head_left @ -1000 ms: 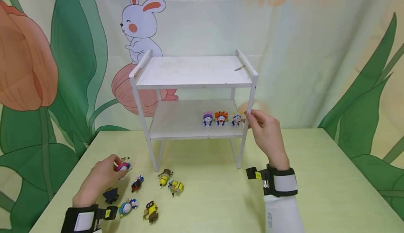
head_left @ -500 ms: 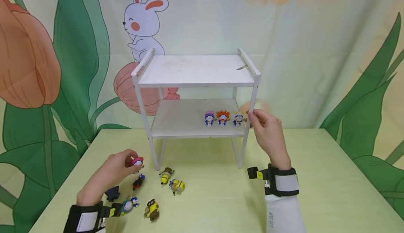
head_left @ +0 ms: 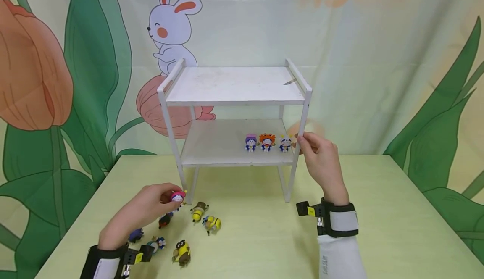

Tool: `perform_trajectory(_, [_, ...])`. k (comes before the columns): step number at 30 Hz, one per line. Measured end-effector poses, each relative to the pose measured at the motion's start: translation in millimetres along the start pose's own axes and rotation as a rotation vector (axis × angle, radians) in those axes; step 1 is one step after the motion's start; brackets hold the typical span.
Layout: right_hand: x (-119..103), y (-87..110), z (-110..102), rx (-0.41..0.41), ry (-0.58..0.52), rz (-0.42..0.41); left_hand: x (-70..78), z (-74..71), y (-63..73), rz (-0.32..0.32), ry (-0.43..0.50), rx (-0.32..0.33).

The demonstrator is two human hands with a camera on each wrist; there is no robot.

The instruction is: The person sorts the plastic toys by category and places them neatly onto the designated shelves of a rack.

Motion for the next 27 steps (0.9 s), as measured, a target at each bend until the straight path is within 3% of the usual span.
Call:
perform_trajectory(8, [1, -0.9, -1, 0.003, -0.012, 0.01, 23.1, 5.1, -10.2, 0.097, 0.034, 0.003])
perform_trajectory(19, [2, -1.4, 0, -0.001, -0.021, 0.019, 42.6, 5.2, -32.9, 0.123, 0.049, 0.107])
perform_trajectory(27, [2, -1.0, -1, 0.005, -0.011, -0.003, 60.8, 0.5, -49.3, 0.186, 0.063, 0.196])
Point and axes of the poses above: each hand's wrist, its own y-axis away from the middle knuckle, its own z-axis out of the palm, x = y × z, the point moved 3 cm from there along -y, towards the middle knuckle, and after that the axes turned 8 degrees about z, right-handed, at the moved point
